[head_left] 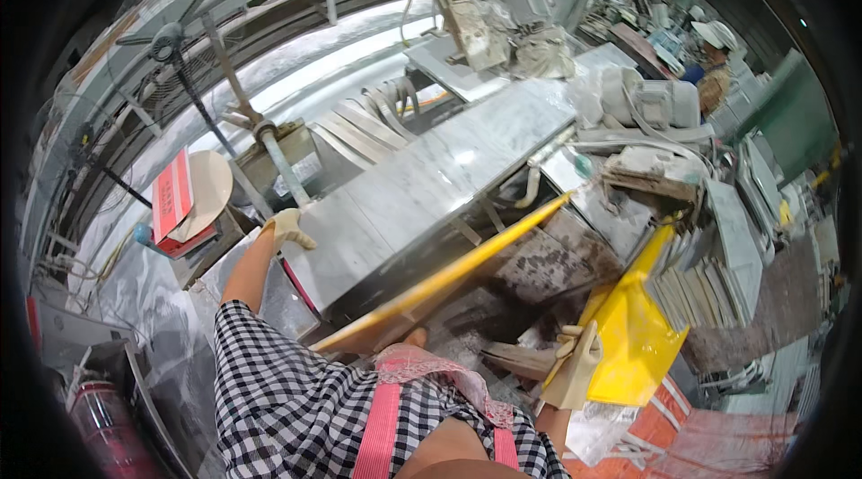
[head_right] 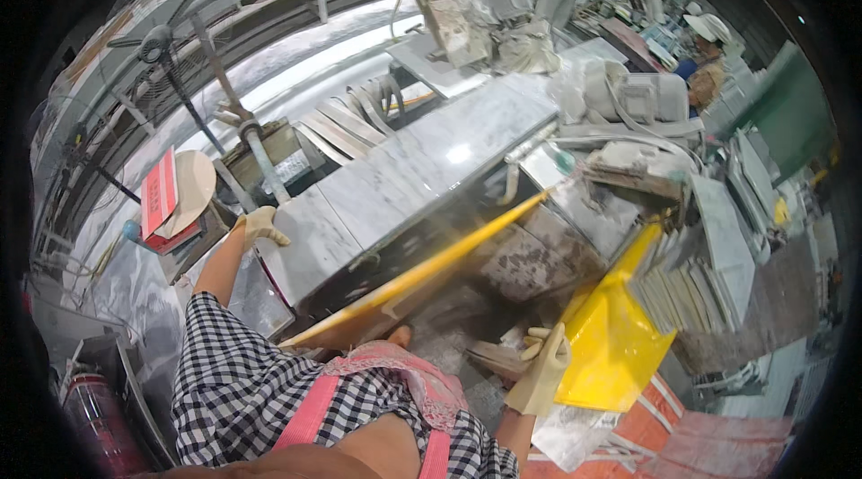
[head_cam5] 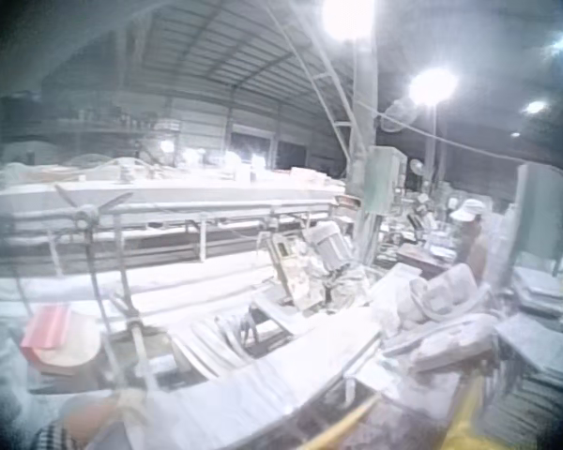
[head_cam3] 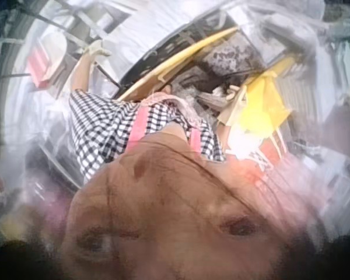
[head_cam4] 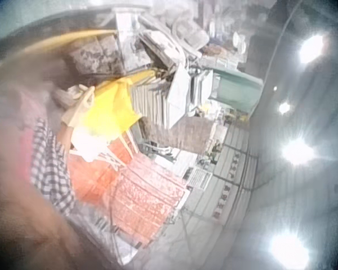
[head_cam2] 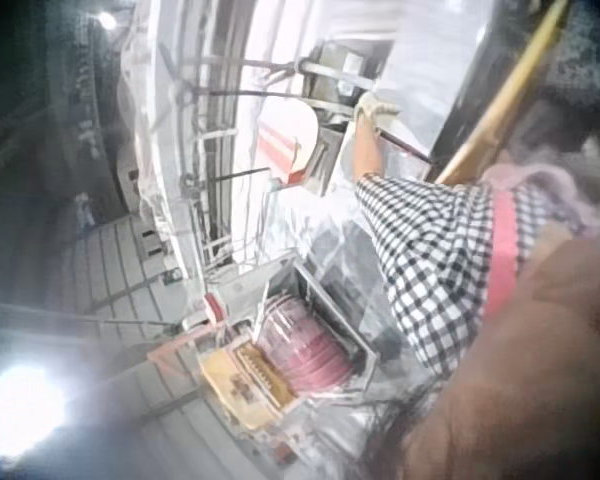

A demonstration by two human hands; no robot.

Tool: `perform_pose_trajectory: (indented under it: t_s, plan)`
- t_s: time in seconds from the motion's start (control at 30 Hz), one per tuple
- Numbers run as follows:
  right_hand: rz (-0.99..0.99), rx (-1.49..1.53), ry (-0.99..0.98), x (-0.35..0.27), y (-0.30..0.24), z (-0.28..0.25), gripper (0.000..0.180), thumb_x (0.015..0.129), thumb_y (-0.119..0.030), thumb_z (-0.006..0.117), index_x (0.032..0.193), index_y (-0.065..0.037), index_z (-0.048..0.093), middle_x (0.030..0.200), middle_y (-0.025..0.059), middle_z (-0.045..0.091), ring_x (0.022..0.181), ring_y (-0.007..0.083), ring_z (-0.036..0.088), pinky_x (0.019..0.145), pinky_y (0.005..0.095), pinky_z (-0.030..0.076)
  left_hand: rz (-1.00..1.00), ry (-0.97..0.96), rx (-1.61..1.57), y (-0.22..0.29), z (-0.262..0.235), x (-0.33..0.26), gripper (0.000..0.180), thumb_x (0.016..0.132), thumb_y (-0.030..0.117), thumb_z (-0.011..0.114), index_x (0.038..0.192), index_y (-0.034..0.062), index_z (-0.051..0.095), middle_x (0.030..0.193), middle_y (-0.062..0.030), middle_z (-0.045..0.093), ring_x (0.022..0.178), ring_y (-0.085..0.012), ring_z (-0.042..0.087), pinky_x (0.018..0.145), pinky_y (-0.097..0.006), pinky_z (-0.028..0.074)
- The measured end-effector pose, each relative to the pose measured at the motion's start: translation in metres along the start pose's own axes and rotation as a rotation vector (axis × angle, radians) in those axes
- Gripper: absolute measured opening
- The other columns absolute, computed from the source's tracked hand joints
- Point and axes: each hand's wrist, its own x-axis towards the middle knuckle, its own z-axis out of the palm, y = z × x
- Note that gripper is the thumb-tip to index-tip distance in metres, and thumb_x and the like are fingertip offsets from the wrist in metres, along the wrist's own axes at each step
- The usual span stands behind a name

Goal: The person repeatedly picks up stacks of gray rectangular tiles and places them onto a yellow conveyor or chute. The person wears gloves and a checkered shirt with a pink apron. The camera is head-mounted and shows the hands and tiles throughout the task.

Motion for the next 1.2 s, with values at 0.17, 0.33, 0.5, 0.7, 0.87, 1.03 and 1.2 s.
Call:
perform_pose_trajectory:
  t_s: [0.17, 0.33, 0.5, 0.7, 0.87, 1.03, 1.2]
  plan:
    - [0.028, -0.027, -0.050, 0.012, -0.001, 0.019, 0.049, 0.108, -0.044, 0.055, 0.085, -0.002, 0.069, 0.063, 0.0038, 0.058, 0.056, 0.0102, 0.052, 0.056, 0.0255, 0.039, -0.279, -0.100, 0.407, 0.049, -0.029, -0.041, 0.084, 0.066, 0.054, 0.089, 0.135, 0.0118, 0.067, 0.112, -0.0098, 0.076, 0.104, -0.0265, 0.072, 0.090, -0.041, 0.056]
    - [0.117, 0.072, -0.126, 0.028, -0.002, 0.025, 0.041, 0.104, -0.039, 0.062, 0.090, -0.001, 0.069, 0.071, 0.0020, 0.062, 0.061, 0.0087, 0.056, 0.058, 0.0249, 0.045, -0.076, -0.314, -0.336, 0.146, -0.059, -0.114, 0.046, 0.086, 0.030, 0.077, 0.124, 0.0045, 0.071, 0.104, -0.0066, 0.074, 0.086, -0.0170, 0.068, 0.079, -0.032, 0.053]
    - [0.131, 0.145, -0.228, 0.043, 0.001, 0.020, 0.045, 0.104, -0.041, 0.061, 0.087, 0.000, 0.069, 0.064, 0.0069, 0.064, 0.056, 0.0134, 0.060, 0.060, 0.0255, 0.047, -0.120, 0.100, 0.313, 0.204, -0.064, -0.155, 0.038, 0.093, 0.029, 0.072, 0.116, -0.0020, 0.070, 0.096, -0.0098, 0.072, 0.083, -0.0183, 0.066, 0.073, -0.035, 0.051]
    - [0.058, 0.148, -0.149, 0.048, -0.004, -0.053, 0.043, 0.104, -0.039, 0.061, 0.088, 0.000, 0.071, 0.070, 0.0092, 0.068, 0.059, 0.0131, 0.063, 0.060, 0.0253, 0.047, 0.140, 0.171, -0.208, 0.229, -0.096, -0.149, 0.046, 0.099, 0.031, 0.070, 0.128, -0.0040, 0.064, 0.111, -0.0085, 0.071, 0.094, -0.0159, 0.066, 0.083, -0.032, 0.053]
    - [-0.552, -0.171, 0.169, 0.087, -0.022, -0.121, 0.029, 0.100, -0.028, 0.066, 0.089, -0.002, 0.071, 0.072, 0.0104, 0.067, 0.060, 0.0210, 0.063, 0.058, 0.0304, 0.046, 0.493, 0.158, -0.679, 0.319, -0.038, -0.074, 0.054, 0.102, 0.036, 0.065, 0.136, -0.0046, 0.060, 0.127, -0.0127, 0.068, 0.110, -0.0216, 0.069, 0.095, -0.033, 0.054]
    - [-1.172, -0.832, 0.411, 0.161, -0.108, -0.169, 0.020, 0.085, -0.021, 0.074, 0.091, -0.005, 0.064, 0.076, 0.0098, 0.061, 0.076, 0.0293, 0.061, 0.071, 0.0401, 0.048, 1.101, 0.457, -0.100, 0.457, 0.040, -0.010, 0.059, 0.094, -0.003, 0.066, 0.150, 0.0003, 0.049, 0.145, -0.0149, 0.056, 0.123, -0.0198, 0.059, 0.095, -0.035, 0.053]
    - [-1.459, -1.158, 0.615, 0.231, -0.161, -0.143, 0.027, 0.084, -0.026, 0.072, 0.103, -0.008, 0.065, 0.105, 0.0068, 0.069, 0.104, 0.0266, 0.063, 0.091, 0.0401, 0.047, 0.724, -0.181, -1.196, 0.596, 0.096, -0.027, 0.043, 0.093, 0.020, 0.077, 0.129, 0.0013, 0.062, 0.105, -0.0101, 0.070, 0.077, -0.0211, 0.066, 0.061, -0.035, 0.051]
